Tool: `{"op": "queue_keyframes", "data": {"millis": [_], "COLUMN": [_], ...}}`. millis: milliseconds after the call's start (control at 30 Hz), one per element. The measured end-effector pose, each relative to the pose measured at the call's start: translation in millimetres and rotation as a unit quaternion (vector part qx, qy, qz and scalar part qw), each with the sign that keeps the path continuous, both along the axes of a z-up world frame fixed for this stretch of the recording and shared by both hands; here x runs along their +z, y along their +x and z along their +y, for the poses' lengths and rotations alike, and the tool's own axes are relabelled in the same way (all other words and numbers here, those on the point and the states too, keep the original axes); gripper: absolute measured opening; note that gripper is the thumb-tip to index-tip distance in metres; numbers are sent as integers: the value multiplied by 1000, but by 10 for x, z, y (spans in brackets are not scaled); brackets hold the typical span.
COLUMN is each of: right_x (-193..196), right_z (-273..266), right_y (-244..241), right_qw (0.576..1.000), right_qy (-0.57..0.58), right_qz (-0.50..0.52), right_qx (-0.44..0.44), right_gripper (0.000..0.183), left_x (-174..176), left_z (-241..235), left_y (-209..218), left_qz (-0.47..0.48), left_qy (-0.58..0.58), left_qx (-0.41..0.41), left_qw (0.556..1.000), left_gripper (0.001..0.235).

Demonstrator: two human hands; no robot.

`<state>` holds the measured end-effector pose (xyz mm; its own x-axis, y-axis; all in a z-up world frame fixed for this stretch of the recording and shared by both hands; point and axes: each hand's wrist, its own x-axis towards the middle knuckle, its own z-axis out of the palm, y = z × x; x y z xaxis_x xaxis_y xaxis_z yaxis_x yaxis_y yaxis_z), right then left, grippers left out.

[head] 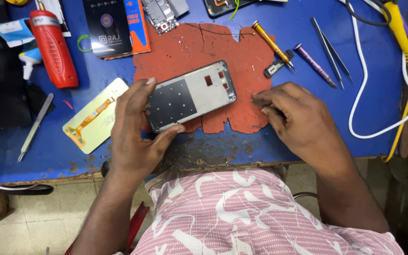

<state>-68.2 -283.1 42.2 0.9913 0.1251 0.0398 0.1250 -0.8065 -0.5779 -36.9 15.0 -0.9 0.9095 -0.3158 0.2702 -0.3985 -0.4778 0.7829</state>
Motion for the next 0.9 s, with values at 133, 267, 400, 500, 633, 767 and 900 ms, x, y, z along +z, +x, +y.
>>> {"op": "queue_keyframes", "data": {"millis": [133, 267, 400, 500, 633, 767, 900], "right_x": [-7, -61, -114, -152, -200, -201, -195], "right_z": [-34, -53, -145, -232, -299, -237, -85], "right_y": [36, 19, -45, -134, -200, -221, -226], "right_qw": [997, 999, 998, 995, 949, 927, 943], "right_qy": [9, -5, -7, 76, 287, 321, 293], "right_qz": [75, 35, -47, -56, -80, -77, -75], "right_qx": [0, 14, 27, -38, -101, -178, -141], "right_gripper": [33, 18, 15, 12, 10, 17, 14], "left_x": [-17, -24, -23, -6, -11, -31, -40], "left_z": [-53, -65, -97, -183, -358, -477, -518], "left_y": [30, 43, 79, 79, 51, 80, 80], "left_qz": [6, 29, 20, 56, 119, 66, 34], "left_qy": [3, -13, -3, -21, -53, -29, 12], "left_qx": [-15, -32, -45, -63, -115, -135, -118], "left_qw": [1000, 999, 999, 996, 985, 988, 992], "left_gripper": [90, 91, 94, 92, 91, 96, 103]}}
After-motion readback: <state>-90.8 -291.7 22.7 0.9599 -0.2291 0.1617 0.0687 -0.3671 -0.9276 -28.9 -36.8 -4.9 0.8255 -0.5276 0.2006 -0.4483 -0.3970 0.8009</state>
